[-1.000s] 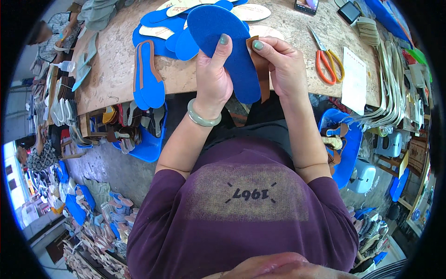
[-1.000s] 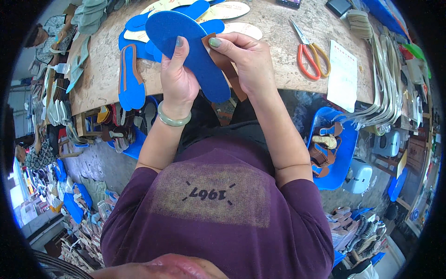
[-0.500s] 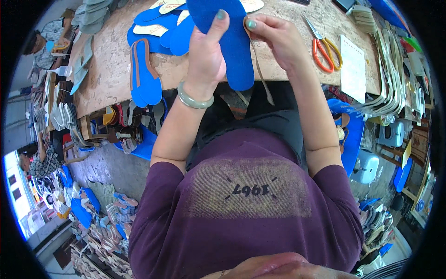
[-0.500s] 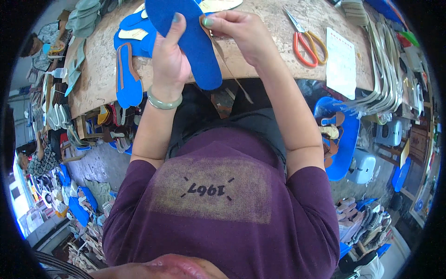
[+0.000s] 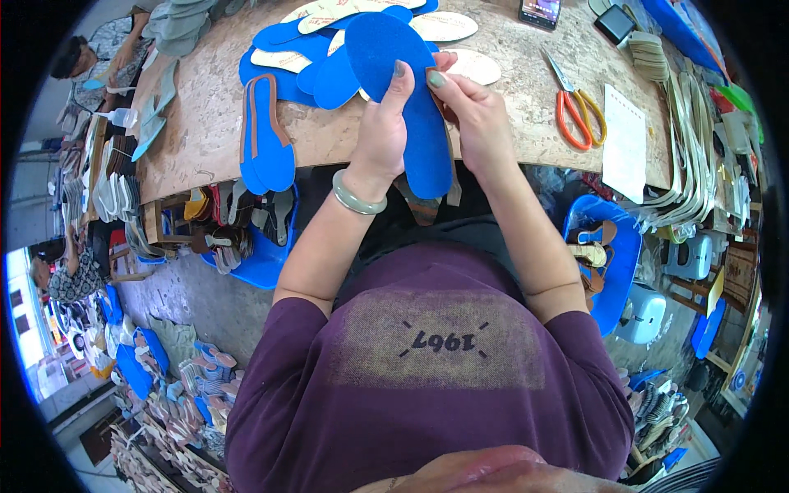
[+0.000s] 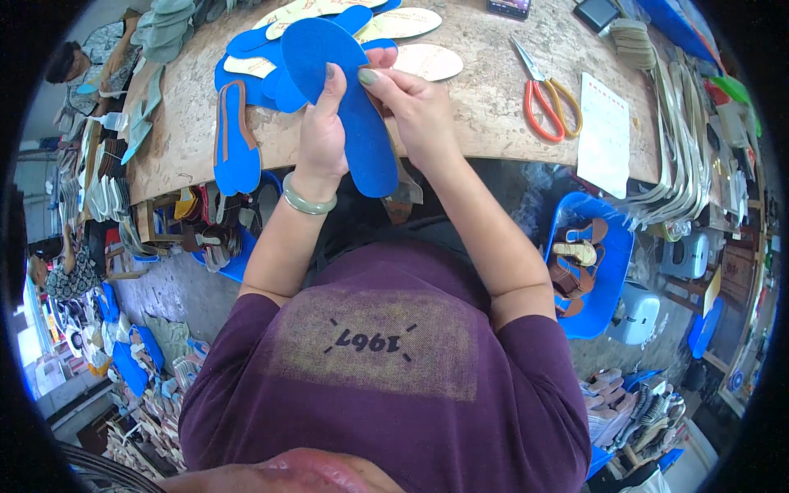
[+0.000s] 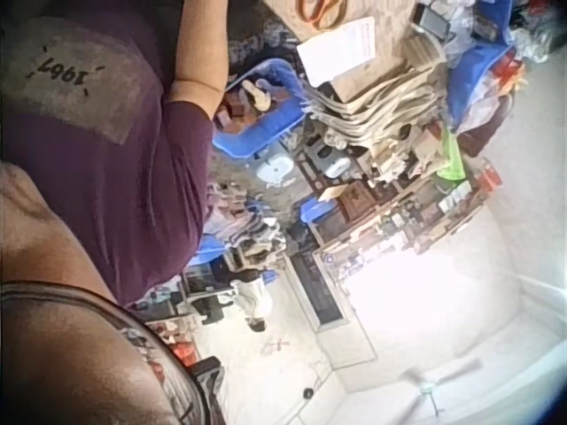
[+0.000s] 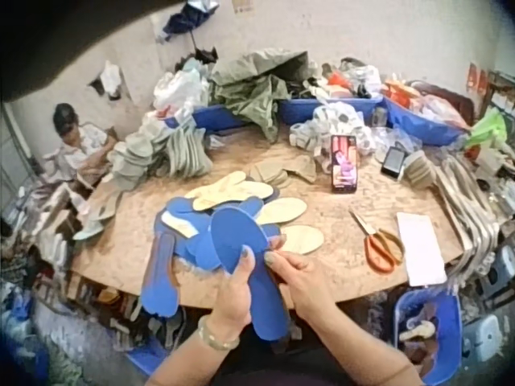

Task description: The person assembles blue foam slippers by attaching brown straps to the soles. They pick up a blue sole, align a brown strap, and use scissors to trim the strap to the correct length. The process is repeated for multiple slippers, with the person handling the materials and tools directly.

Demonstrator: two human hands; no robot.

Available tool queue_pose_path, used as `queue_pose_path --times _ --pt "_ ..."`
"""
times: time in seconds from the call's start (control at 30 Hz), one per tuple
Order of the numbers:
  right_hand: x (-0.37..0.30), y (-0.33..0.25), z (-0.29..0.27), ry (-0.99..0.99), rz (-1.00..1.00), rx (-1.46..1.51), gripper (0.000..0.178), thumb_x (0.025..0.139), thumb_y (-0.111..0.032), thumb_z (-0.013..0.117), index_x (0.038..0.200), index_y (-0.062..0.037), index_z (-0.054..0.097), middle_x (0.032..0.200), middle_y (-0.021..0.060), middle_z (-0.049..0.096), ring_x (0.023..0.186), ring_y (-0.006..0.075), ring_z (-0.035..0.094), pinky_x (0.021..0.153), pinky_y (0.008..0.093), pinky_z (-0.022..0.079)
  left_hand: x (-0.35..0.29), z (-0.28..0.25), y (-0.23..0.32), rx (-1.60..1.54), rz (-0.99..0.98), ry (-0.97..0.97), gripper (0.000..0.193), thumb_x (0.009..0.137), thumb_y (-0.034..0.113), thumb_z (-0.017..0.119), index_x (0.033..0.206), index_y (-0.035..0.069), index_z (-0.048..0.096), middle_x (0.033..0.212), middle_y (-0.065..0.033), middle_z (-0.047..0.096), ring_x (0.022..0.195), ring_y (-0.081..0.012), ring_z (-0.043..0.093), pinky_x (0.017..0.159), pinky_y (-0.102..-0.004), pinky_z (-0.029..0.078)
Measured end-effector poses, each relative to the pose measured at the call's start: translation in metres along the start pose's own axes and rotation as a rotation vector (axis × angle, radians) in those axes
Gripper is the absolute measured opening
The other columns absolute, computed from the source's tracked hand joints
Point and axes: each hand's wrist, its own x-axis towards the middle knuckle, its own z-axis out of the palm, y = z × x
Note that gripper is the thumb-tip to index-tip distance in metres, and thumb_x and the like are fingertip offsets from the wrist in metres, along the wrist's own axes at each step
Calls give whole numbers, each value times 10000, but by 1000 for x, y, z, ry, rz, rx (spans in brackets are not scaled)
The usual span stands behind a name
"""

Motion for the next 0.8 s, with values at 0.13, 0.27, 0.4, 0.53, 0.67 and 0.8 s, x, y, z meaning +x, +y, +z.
queue_pose_path --times 0.13,0.27,0.4,0.53,0.67,0.8 --pt "-19 7 -11 75 176 12 294 917 -168 604 1173 -25 630 816 -8 632 622 25 503 504 168 388 -2 4 2 46 11 55 499 980 409 442 1242 -12 497 1213 -175 569 1146 -234 535 976 -372 429" --pt "-19 12 -19 52 -55 -88 219 889 -79 621 1091 -8 674 870 7 670 705 49 581 610 187 465 -7 5 6 11 30 82 469 983 375 451 1238 -17 482 1104 -164 599 1053 -244 578 912 -375 473" --pt "-27 -2 -12 36 -108 -162 190 873 -88 645 1031 6 694 939 43 695 847 90 626 767 215 498 -7 14 16 -46 127 112 490 978 385 459 1225 -37 474 1002 -127 582 953 -230 578 887 -390 473" --pt "-35 -8 -5 -17 -100 -112 206 863 -114 670 1021 15 694 921 46 694 832 80 617 745 211 494 -11 27 33 -74 189 196 514 969 405 470 1226 -40 468 901 -81 529 796 -181 517 832 -371 479" --pt "-44 -3 7 -34 44 93 202 859 -125 678 1006 11 701 901 53 691 804 76 604 727 211 489 -17 24 38 53 294 134 474 972 399 468 1225 -3 489 927 -55 515 814 -138 500 810 -332 465" --pt "-41 -1 7 -52 16 51 201 859 -130 679 1000 11 703 907 53 691 810 77 605 732 212 488 -21 22 41 76 292 149 474 970 406 471 1227 8 492 932 -47 511 800 -129 489 771 -308 450"
